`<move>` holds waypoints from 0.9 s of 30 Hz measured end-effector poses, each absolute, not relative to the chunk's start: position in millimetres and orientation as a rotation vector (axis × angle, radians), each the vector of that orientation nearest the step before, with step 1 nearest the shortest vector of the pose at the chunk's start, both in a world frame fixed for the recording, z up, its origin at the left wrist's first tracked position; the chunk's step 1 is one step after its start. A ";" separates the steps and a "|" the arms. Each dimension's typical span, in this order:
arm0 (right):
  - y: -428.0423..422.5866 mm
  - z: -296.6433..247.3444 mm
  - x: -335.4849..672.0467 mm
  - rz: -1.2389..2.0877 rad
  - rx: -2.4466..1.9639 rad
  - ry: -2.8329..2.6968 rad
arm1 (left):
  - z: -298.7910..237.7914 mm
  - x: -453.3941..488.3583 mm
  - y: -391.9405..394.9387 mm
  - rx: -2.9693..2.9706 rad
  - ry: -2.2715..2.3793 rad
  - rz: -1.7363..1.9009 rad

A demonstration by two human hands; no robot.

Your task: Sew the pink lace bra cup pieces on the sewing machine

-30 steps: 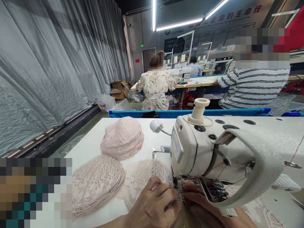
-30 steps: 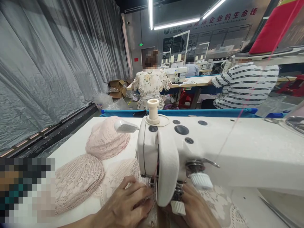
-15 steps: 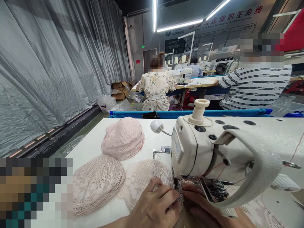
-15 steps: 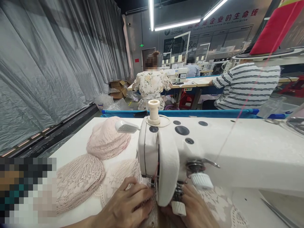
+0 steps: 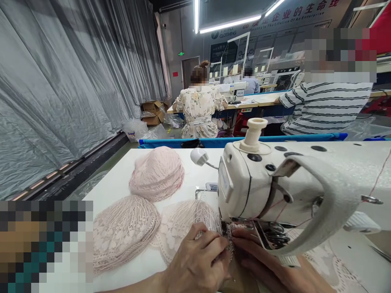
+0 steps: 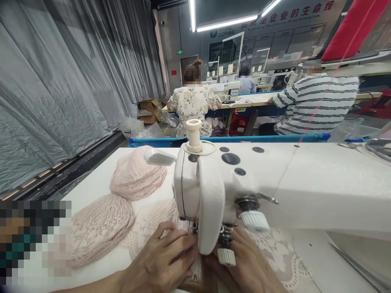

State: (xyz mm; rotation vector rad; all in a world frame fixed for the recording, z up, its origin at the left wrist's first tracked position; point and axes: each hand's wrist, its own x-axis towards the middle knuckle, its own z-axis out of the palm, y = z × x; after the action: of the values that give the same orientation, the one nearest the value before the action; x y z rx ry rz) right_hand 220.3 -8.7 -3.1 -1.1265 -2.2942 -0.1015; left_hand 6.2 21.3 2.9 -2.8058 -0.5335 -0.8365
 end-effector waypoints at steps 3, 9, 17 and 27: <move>-9.4 -2.2 218.5 -0.215 -1.113 -2.326 | 2.2 6.8 20.9 -2.819 -0.564 -0.786; -10.2 -3.4 217.5 -0.335 -1.066 -2.369 | -0.8 8.8 19.5 -2.806 -0.586 -0.825; -10.3 -6.1 220.4 -0.336 -1.073 -2.394 | -0.5 9.1 20.7 -2.793 -0.536 -0.917; -8.5 -6.7 218.6 -0.336 -1.079 -2.347 | -0.5 9.1 21.7 -2.760 -0.516 -0.910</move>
State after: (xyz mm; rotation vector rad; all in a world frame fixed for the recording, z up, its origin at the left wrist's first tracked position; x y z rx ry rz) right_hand 218.6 -8.5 -6.7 -1.0794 -2.3470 -0.3356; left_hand 9.1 21.7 -0.5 -2.7603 -0.5156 -0.9105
